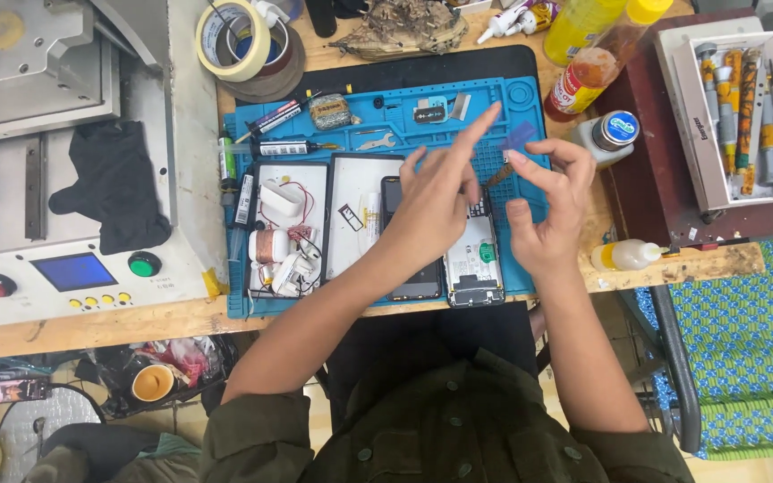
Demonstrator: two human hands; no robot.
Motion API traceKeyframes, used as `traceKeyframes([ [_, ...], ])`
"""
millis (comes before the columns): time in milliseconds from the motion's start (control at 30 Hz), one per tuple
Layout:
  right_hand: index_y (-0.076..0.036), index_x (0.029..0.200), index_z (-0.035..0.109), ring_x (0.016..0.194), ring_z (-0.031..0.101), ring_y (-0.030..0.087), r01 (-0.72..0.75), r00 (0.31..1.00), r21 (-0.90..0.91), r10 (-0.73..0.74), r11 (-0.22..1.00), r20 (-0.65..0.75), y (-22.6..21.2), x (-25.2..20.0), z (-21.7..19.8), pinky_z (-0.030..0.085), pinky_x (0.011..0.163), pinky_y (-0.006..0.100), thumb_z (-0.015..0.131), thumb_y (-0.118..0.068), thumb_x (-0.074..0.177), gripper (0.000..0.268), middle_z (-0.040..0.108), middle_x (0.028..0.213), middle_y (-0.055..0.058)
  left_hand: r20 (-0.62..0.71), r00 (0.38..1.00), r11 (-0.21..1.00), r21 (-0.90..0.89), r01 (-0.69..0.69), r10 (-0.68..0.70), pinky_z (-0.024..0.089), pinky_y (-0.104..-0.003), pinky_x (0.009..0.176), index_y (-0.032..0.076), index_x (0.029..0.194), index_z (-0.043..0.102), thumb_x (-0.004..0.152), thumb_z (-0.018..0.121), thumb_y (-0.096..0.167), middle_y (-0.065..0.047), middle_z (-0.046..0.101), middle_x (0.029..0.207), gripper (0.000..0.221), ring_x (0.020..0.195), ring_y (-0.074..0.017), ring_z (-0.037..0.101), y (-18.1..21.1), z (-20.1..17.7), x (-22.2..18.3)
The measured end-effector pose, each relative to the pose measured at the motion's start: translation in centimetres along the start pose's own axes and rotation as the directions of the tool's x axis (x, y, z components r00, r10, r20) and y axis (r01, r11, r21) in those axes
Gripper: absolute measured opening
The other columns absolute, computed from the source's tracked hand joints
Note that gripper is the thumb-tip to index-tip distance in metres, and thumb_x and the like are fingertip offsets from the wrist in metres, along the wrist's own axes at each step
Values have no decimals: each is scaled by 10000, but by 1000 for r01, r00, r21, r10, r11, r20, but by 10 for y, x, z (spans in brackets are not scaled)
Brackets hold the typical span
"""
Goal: Disassembling a smartphone to access internal components using a screwdriver and prying tools on a repair mat.
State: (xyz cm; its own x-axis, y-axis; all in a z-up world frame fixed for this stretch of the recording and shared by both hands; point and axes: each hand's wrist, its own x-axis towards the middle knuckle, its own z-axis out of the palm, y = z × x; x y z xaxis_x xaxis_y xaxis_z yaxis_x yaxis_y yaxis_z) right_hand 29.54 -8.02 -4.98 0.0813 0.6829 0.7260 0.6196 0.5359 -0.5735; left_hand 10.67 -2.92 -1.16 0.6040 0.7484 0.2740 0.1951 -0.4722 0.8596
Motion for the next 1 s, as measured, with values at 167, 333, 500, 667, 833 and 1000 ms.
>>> traceKeyframes([
  [167,-108,1438,693,1291,513,361,9,1000,-3,-9,1000,-4,0,1,-1,426,1137,520,561,-464,1172,464,537,1361,140,16,1000,1000,-28,-12,13,165,-812,1236,231,1829,159,838,492,-280,-258,560,1615,1164,1542,-535,426,0,0,3],
  [333,-90,1447,675,1280,558,378,5,1000,12,-5,1000,-13,1,0,1,456,1123,532,567,-426,1175,446,545,1358,159,-22,1000,999,-39,7,-8,189,-797,1232,242,1805,226,875,495,-260,-105,693,1169,1090,1348,-429,606,-10,1,2],
  [500,-109,1481,560,1305,606,383,0,998,-60,4,998,56,-11,6,-3,521,1121,508,593,-213,1186,314,581,1388,229,57,997,996,73,56,-61,156,-591,1353,328,1765,127,963,463,-144,72,756,1048,990,1470,-239,683,-3,-8,5],
  [667,-43,1642,378,1357,710,355,-138,978,8,135,990,161,-9,-3,1,592,1216,465,751,72,1138,637,641,1473,252,-3,994,989,100,108,-108,220,-523,1355,276,1697,357,1020,398,-134,65,691,900,793,1300,-224,758,0,-20,4],
  [833,-148,1629,276,1281,721,384,-230,972,296,235,927,17,-12,-3,5,682,1131,467,627,211,1180,675,400,1592,248,-73,997,898,440,7,28,301,-557,1192,223,1453,639,1034,725,79,-27,583,1243,451,1269,-276,604,-14,-14,3],
  [1000,-228,1634,259,1191,712,462,-177,977,505,213,845,-15,-14,-1,1,667,1110,561,613,240,1181,742,510,1473,309,-26,997,878,476,-49,70,275,-568,1148,222,1180,797,969,893,335,18,626,1192,258,1278,-280,570,-23,-7,4],
])
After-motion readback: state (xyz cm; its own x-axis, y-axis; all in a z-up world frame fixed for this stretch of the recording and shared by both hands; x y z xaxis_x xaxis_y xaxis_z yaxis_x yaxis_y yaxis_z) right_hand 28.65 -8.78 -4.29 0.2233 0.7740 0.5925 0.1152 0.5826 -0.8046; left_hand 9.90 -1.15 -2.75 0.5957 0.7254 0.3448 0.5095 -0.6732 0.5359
